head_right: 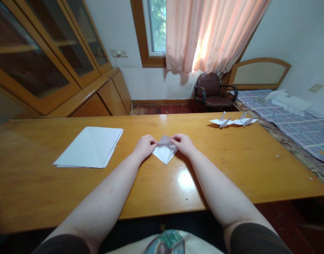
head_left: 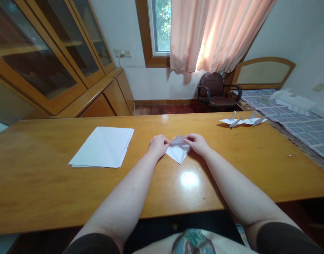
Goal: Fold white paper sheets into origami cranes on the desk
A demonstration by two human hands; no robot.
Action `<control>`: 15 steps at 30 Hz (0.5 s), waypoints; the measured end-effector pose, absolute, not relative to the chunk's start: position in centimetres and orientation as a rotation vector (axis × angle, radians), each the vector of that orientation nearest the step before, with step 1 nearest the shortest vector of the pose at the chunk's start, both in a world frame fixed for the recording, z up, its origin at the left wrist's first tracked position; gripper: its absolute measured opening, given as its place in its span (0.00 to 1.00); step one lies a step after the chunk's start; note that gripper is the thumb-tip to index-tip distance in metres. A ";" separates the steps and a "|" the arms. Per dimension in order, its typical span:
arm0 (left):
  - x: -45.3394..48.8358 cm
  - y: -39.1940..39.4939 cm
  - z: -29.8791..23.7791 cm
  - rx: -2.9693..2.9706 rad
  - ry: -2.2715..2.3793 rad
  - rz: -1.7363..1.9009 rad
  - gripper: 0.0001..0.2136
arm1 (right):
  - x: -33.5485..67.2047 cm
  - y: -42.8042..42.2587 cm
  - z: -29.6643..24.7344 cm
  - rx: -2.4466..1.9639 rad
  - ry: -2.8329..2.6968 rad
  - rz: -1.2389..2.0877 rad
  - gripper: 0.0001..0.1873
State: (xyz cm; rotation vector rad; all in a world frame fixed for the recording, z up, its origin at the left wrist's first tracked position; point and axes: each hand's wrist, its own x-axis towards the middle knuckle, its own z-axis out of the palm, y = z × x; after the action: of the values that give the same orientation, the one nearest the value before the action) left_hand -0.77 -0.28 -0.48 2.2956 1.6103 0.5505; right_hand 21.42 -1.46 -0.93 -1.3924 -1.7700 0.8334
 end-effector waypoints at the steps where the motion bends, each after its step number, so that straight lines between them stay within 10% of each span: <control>1: -0.7 -0.4 -0.4 2.300 1.620 0.536 0.06 | 21.3 -1.4 -1.1 -1.434 -1.796 0.792 0.15; 15: 0.1 -0.7 -0.1 2.288 1.377 0.414 0.16 | 20.5 -1.5 -1.3 -1.537 -1.920 0.749 0.13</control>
State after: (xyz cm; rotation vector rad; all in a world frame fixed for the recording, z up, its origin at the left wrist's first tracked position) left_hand 0.11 -0.70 -0.09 2.2881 1.3768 0.4138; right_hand 20.50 -1.46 -1.32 -1.5369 -1.9203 0.7488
